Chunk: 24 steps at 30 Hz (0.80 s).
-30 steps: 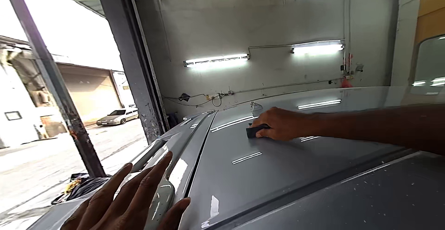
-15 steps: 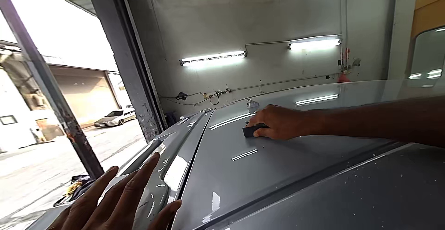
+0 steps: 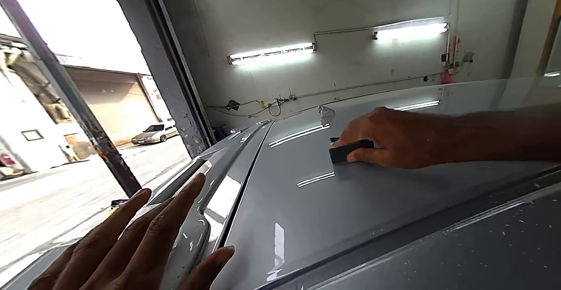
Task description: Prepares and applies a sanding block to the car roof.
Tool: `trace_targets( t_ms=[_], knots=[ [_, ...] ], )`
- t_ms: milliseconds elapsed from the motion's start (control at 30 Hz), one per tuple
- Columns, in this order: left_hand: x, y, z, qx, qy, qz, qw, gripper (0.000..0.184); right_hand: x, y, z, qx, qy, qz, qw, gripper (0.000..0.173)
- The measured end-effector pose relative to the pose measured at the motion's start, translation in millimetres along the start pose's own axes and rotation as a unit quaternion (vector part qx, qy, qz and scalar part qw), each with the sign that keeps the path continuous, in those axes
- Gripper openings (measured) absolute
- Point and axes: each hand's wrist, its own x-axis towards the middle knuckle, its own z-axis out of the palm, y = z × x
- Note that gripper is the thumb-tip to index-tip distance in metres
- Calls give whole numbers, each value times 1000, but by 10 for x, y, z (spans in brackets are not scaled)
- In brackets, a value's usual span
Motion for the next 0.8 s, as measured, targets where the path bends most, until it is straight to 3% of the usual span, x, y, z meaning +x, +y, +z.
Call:
trace_targets(
  t_ms=[200,400,567,667,800],
  knots=[
    [-11,-49,-26,14,6,-9,1000,89,546,243,152,-20,-24,-5,1000,21],
    [25,-27,3,-5,16,30,999,82,-27,-30,-24,-3,-4,-9,1000,25],
    [13,-65,-26,0,13,18,1000,86,565,276,166,-30,-31,3,999,21],
    [12,-57,-46,15,1,1,1000,88,316,99,67,-26,-16,-4,1000,18],
    [27,-40,7,3,-1,19,1000,84,8,-6,-12,-27,-12,-14,999,28]
  ],
)
